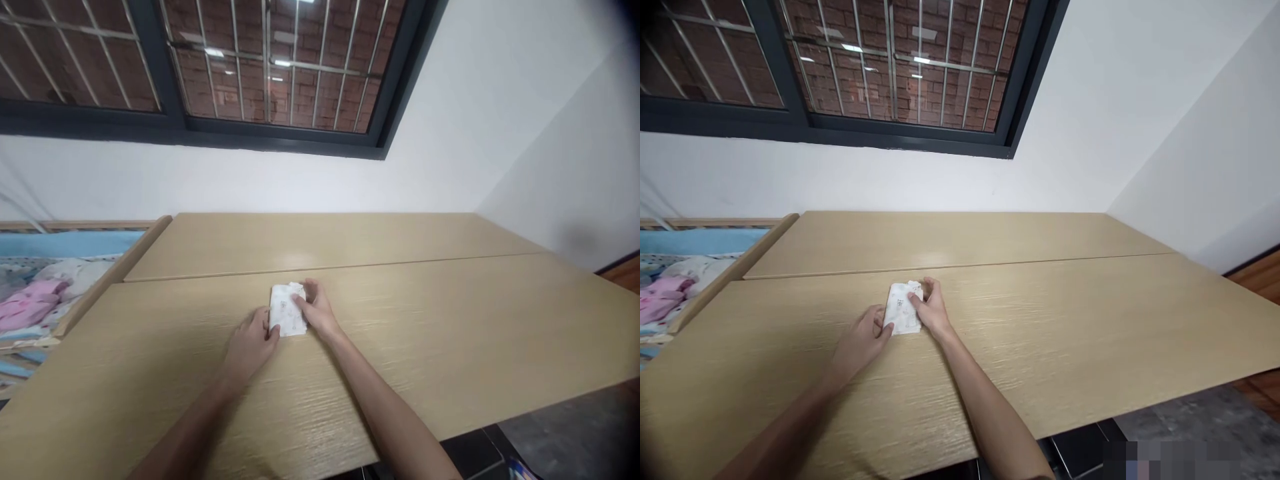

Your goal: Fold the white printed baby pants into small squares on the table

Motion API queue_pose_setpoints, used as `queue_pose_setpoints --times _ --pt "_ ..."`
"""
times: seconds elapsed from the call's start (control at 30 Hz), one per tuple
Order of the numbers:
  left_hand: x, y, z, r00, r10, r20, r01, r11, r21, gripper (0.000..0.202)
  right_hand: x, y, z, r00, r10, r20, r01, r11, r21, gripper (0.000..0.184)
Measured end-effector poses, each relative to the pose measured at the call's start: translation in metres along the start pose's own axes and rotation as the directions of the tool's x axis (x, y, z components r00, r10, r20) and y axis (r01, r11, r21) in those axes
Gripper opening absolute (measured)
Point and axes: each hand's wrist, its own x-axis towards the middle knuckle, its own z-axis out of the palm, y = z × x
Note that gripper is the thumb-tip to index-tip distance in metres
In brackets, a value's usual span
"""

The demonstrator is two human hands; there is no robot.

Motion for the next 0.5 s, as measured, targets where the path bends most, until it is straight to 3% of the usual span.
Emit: queue_pose_setpoints --times 0.07,0.17,0.23,0.33,0.4,0.5 --pt "0.000 0.002 -0.001 1.000 -0.019 0.007 0.018 0.998 0.068 0.015 0.002 0.005 0.000 0.994 -0.082 0.073 0.087 0.994 -0.066 0.065" --pt "-0.002 0.009 -0.003 0.995 0.038 -0.094 -0.022 0.985 0.171 0.018 0.003 0.006 0.001 0.967 -0.178 0.185 0.209 0.964 -0.165 0.052" --pt "-0.007 0.019 -0.004 0.976 0.142 -0.163 -0.109 0.975 0.195 0.022 0.000 0.001 0.001 0.955 -0.216 0.205 0.259 0.941 -0.219 0.050" --pt "-0.024 0.037 -0.003 0.939 0.304 -0.163 -0.286 0.950 0.126 0.033 -0.007 -0.020 -0.004 0.931 -0.316 0.181 0.362 0.854 -0.373 0.052" --pt "-0.036 0.046 0.003 0.915 0.385 -0.123 -0.375 0.922 0.097 0.047 -0.015 -0.039 -0.008 0.882 -0.402 0.245 0.471 0.766 -0.437 0.049" --pt "-0.048 0.049 0.015 0.892 0.450 -0.044 -0.443 0.889 0.119 0.060 -0.032 -0.068 -0.008 0.755 -0.455 0.473 0.636 0.684 -0.356 0.047"
